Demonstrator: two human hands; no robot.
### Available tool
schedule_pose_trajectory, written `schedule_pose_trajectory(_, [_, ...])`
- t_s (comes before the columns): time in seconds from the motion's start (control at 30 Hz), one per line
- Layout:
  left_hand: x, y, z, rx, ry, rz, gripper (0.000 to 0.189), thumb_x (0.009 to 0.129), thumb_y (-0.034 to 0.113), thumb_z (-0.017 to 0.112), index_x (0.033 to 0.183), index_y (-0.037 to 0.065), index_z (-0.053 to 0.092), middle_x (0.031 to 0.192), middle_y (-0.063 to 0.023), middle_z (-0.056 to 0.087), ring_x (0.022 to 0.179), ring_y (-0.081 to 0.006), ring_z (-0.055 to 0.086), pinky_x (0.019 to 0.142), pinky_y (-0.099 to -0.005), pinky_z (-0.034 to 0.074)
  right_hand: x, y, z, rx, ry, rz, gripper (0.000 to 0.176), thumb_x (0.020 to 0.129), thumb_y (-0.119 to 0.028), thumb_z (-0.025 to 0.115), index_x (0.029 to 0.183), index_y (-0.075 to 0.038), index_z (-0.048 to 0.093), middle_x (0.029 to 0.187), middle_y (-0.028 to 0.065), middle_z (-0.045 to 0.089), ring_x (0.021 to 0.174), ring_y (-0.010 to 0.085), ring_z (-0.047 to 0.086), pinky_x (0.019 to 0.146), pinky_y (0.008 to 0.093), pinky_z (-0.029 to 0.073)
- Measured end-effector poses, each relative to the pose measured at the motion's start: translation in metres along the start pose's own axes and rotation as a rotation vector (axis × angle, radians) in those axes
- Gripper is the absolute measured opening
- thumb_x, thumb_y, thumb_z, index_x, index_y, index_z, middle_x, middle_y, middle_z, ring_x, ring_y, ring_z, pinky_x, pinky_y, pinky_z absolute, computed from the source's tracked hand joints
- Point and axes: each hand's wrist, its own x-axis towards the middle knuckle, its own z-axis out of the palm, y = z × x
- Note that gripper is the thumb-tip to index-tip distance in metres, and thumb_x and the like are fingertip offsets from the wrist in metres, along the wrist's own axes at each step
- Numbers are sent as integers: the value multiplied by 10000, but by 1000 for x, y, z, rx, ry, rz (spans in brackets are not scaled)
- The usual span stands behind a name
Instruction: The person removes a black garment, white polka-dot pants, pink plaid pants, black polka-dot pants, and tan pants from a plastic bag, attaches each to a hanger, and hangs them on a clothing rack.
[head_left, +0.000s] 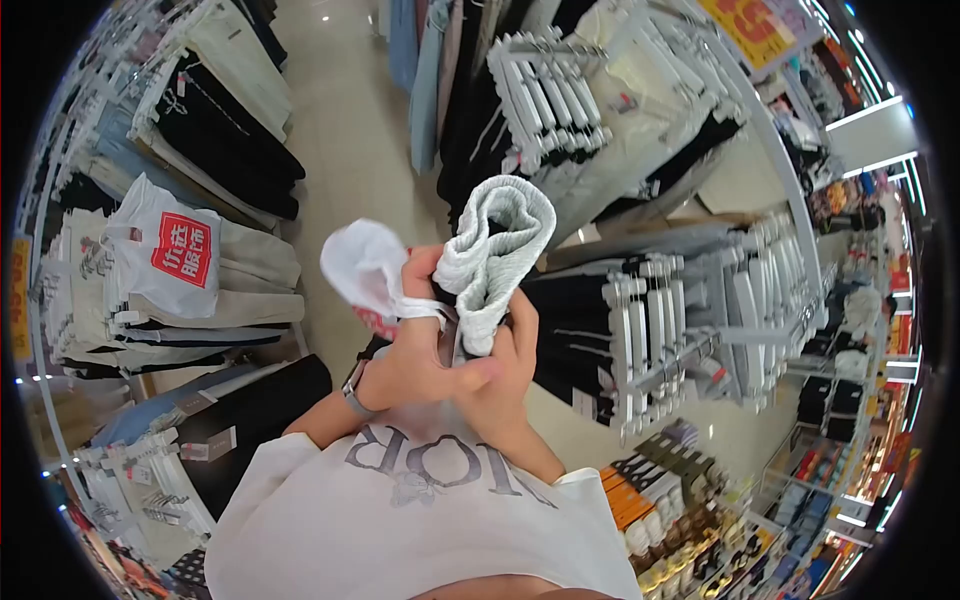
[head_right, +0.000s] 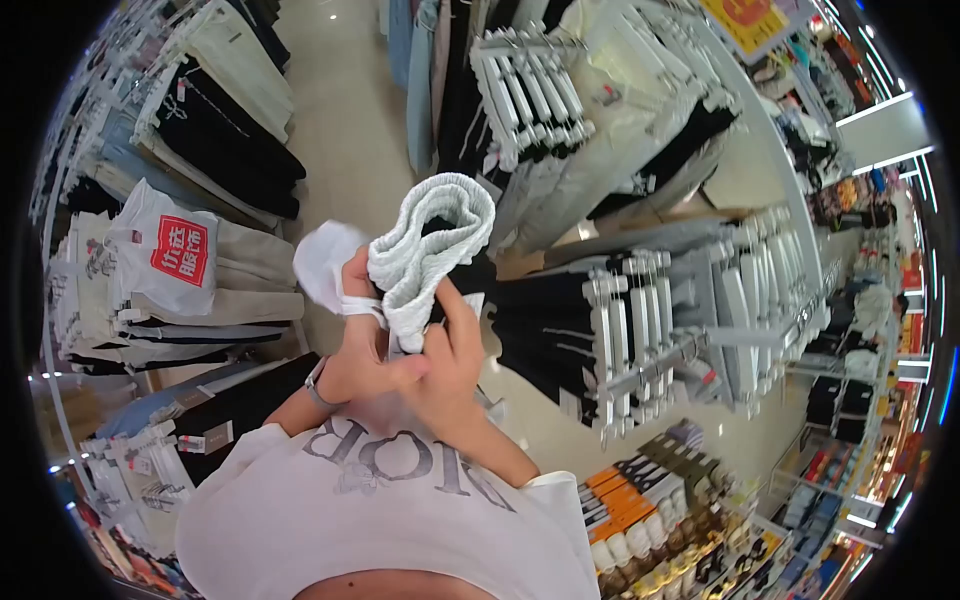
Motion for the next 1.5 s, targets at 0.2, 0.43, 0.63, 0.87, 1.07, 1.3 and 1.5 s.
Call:
schedule_pose_trajectory(0.2, [41, 43, -67, 28, 230, -245, 596, 842, 42, 625, 1370, -29, 357, 1236, -90, 519, 1154, -136, 509, 968, -258, 410, 53, -23, 30, 119, -303, -80, 339, 690, -16, 699, 996, 91, 600, 1437, 329, 384, 820, 300, 604, 749, 345, 515])
schedule_pose_trajectory(0.43, [67, 54, -152, -227, 210, -245, 556, 799, 132, 660, 1297, -29, 472, 1194, -90, 585, 1095, -151, 574, 962, -296, 446, 108, 49, 79, 498, -110, 22, 1045, 626, -239, 864, 1451, -15, 263, 1525, 260, 235, 1415, 390, 286, 1137, 529, 234])
schedule_pose_trajectory(0.63, [101, 50, -190, -633, 224, -283, 731, 739, 164, 691, 1393, -40, 435, 1304, -151, 575, 1173, -217, 593, 1003, -323, 455, 123, 98, 120, 876, -913, 427, 1006, 632, -90, 915, 1461, 25, 356, 1426, 124, 483, 1309, 218, 448, 1095, 382, 349])
schedule_pose_trajectory(0.87, [114, 23, -254, -1076, 406, -325, 501, 968, 185, 524, 1413, -11, 405, 1365, -166, 553, 1223, -216, 582, 1047, -376, 469, 153, 95, 164, 1702, -678, 871, 904, 755, -281, 840, 1468, 15, 370, 1401, 154, 517, 1301, 261, 496, 1095, 402, 389])
schedule_pose_trajectory(1.07, [110, -9, -277, -440, 535, -138, 558, 980, 236, 536, 1454, 3, 358, 1432, -164, 498, 1262, -238, 549, 1068, -404, 450, 211, 10, 189, 1029, -328, 964, 522, 912, -129, 681, 1381, -11, 484, 1278, 125, 598, 1137, 222, 597, 976, 350, 482])
schedule_pose_trajectory(1.3, [104, -38, -270, 278, 196, 30, 598, 946, 230, 589, 1461, 15, 374, 1449, -150, 488, 1295, -264, 510, 1093, -411, 395, 263, -18, 199, 1296, -143, 910, 395, 892, -44, 677, 1267, 10, 565, 1155, 130, 660, 959, 206, 685, 795, 345, 570])
schedule_pose_trajectory(1.5, [76, -29, -293, 256, -81, -41, 635, 917, 225, 634, 1467, 26, 387, 1464, -138, 479, 1324, -287, 476, 1115, -417, 348, 284, -6, 229, 852, 106, 686, 404, 907, -99, 707, 1269, 15, 568, 1150, 75, 656, 1027, 141, 618, 926, 277, 475])
